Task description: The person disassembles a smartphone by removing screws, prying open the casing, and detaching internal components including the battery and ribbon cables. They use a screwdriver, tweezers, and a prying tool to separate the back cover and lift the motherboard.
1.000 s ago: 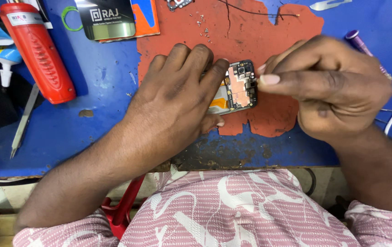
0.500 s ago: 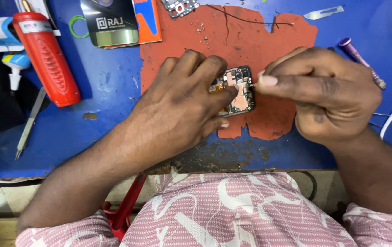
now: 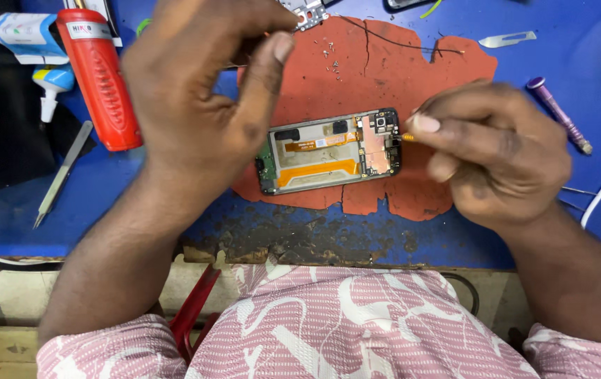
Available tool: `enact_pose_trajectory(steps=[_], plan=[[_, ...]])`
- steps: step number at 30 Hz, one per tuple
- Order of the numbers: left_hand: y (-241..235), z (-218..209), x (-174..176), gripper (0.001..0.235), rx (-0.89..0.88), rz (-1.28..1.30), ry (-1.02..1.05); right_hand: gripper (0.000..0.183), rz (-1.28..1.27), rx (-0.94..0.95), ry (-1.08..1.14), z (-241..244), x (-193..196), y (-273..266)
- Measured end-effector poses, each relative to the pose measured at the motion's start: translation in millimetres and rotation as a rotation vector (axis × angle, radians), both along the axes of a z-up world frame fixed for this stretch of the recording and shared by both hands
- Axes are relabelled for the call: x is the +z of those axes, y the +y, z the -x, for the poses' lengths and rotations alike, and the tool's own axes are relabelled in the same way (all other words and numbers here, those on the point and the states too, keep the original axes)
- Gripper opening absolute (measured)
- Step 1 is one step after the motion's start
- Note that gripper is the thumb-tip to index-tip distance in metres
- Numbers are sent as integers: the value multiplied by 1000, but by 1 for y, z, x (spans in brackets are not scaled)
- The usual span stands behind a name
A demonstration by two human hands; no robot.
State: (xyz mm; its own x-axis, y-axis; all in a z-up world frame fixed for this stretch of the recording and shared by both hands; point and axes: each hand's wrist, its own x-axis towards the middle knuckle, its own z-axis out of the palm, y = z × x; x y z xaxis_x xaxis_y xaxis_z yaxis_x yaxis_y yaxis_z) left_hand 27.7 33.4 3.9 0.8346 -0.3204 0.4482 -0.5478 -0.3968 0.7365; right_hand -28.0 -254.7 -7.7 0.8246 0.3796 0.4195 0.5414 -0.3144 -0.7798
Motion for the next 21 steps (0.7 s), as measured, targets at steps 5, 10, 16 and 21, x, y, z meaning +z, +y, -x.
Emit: enact_pose_trajectory(steps=[5, 10, 16, 21], plan=[[-5, -2, -8, 12, -55, -102, -124, 53, 74, 19, -59, -2, 5, 2], [-13, -1, -15, 10, -123, -147, -65, 54, 117, 5, -24, 1, 7, 2], [-27, 5, -18, 13, -210, -188, -19, 59, 86, 3, -85, 2, 2, 1], [-32, 9, -23, 15, -232, -224, -4, 63, 146, -17, -85, 6, 4, -2]])
